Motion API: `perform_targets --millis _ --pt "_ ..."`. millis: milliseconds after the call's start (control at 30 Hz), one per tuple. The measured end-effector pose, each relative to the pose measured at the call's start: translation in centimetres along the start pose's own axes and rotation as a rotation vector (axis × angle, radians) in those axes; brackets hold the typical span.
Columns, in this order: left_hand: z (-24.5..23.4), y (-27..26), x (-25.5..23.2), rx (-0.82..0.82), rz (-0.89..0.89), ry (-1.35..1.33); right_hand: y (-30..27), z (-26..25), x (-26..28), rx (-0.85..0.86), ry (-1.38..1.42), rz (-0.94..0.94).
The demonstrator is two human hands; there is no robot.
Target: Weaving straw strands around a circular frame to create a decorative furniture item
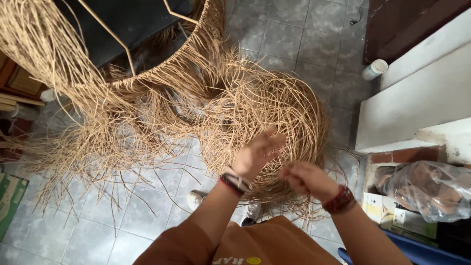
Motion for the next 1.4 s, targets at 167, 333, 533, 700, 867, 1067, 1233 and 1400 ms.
perform_targets --millis 167,333,533,700,867,1067,1233,1400 --pt "-0.2 0.4 6.4 -0.342 -0.404 -0.962 -2.5 3.3 -0.5 0.150 -0.205 0.109" --pt "-1.4 -0.5 8.8 -0.423 -0.281 -0.581 -0.4 6.0 2.8 0.038 -0.549 -0.124" --pt "1.8 -4.6 10.7 -0.346 -0.216 -0.194 4.7 7.1 5.4 0.031 -0.051 -0.115" --pt "-3.2 -4.0 5.2 -0.485 -0.186 -0.581 2.9 6.0 5.6 -0.067 -0.266 -0.265" --pt "-7.4 -1.4 -0.4 -0.507 -0.111 -1.059 -0.8 3.5 -1.4 0.169 -1.308 -0.395" --pt "-5.1 -3.8 1.5 -0.443 0.028 -0.429 0.5 5.9 3.1 0.094 -0.881 -0.244" --pt "-1.3 -8.2 3.3 -0.271 -0.132 -0.224 1.1 9.7 7.1 0.280 -0.150 -0.349" --pt "-4.7 -5.6 -0.4 -0.439 -0.232 -0.564 -0.8 6.2 2.6 0.138 -0.706 -0.476"
Point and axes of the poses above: each hand's wrist, its own y-axis towards the middle knuckle, its own z-axis out of the palm, x = y × z, the point moved 8 cm from there along y, towards the middle knuckle, and after that the axes turned 14 degrees about -x, right-handed, at the moved point
